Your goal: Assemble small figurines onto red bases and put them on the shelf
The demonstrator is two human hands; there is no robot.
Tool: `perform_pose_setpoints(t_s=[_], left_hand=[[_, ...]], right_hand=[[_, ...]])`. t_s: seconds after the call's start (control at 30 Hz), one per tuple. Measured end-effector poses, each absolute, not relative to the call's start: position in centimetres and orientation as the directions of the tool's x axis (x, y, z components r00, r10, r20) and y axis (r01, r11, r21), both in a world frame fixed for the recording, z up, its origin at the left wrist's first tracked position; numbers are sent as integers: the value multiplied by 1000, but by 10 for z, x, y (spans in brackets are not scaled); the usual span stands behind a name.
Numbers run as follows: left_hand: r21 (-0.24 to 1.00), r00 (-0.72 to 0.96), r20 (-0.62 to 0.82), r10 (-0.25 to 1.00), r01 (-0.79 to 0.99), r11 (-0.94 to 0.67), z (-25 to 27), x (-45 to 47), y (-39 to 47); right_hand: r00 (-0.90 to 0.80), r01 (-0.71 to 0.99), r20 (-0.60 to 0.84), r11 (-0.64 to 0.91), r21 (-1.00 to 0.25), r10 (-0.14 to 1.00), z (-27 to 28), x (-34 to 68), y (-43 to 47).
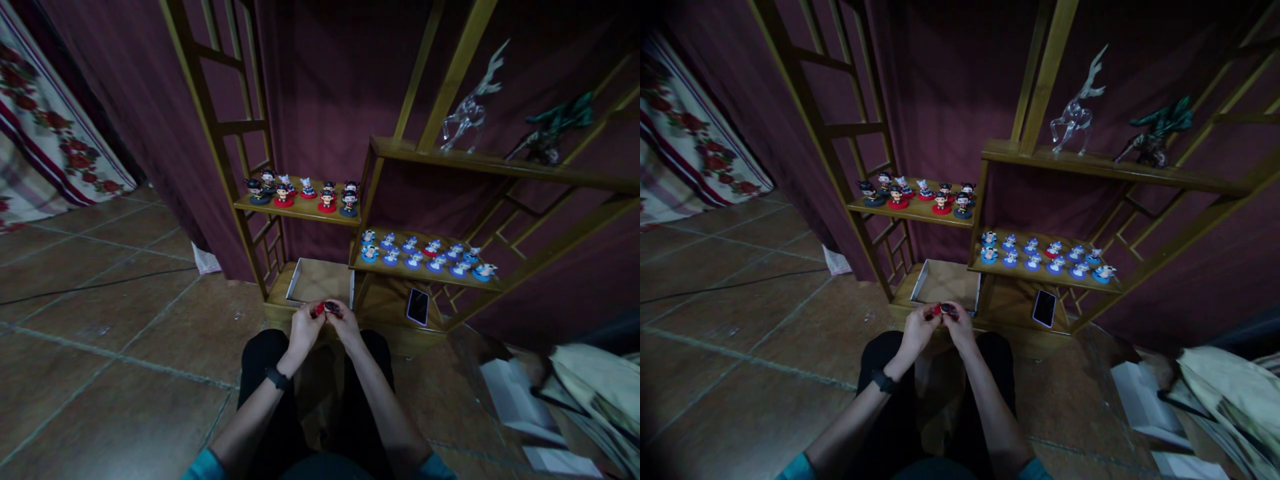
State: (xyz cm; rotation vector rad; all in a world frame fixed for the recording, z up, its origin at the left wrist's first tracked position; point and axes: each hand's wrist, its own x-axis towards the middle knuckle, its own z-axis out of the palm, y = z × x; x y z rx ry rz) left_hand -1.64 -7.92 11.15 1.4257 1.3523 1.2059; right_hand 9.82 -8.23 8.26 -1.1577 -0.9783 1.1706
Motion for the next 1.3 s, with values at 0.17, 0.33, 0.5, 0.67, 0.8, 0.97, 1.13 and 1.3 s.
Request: perform_pose_setpoints(t_s=[0.17, 0.33, 0.5, 0.67, 0.8, 0.97, 1.13, 1.3], left_hand=[[903, 21, 225, 974, 371, -216, 119, -16, -84], [872, 84, 267, 960, 403, -278, 122, -16, -88], [769, 143, 302, 942, 548, -330, 122, -15, -91], [621, 240, 258, 936, 701, -351, 125, -14, -95], [574, 273, 255, 928, 729, -372, 126, -13, -97], [703, 182, 259, 949, 638, -315, 123, -13, -93], [972, 63, 76, 995, 219, -89, 113, -14, -78], [991, 95, -88, 992, -96, 98, 106, -15, -73]], right_hand=[[152, -131, 40, 61, -990, 988, 84, 100, -84], [146, -149, 46, 68, -987, 988, 86, 102, -87], [132, -147, 35, 55, -988, 991, 88, 103, -89], [161, -121, 76, 96, -988, 984, 88, 104, -92], [168, -125, 96, 118, -985, 981, 86, 104, -93], [164, -115, 76, 96, -989, 984, 88, 104, -92], [154, -197, -15, 16, -980, 988, 95, 102, -94], [139, -268, -18, 20, -963, 990, 100, 101, -98]])
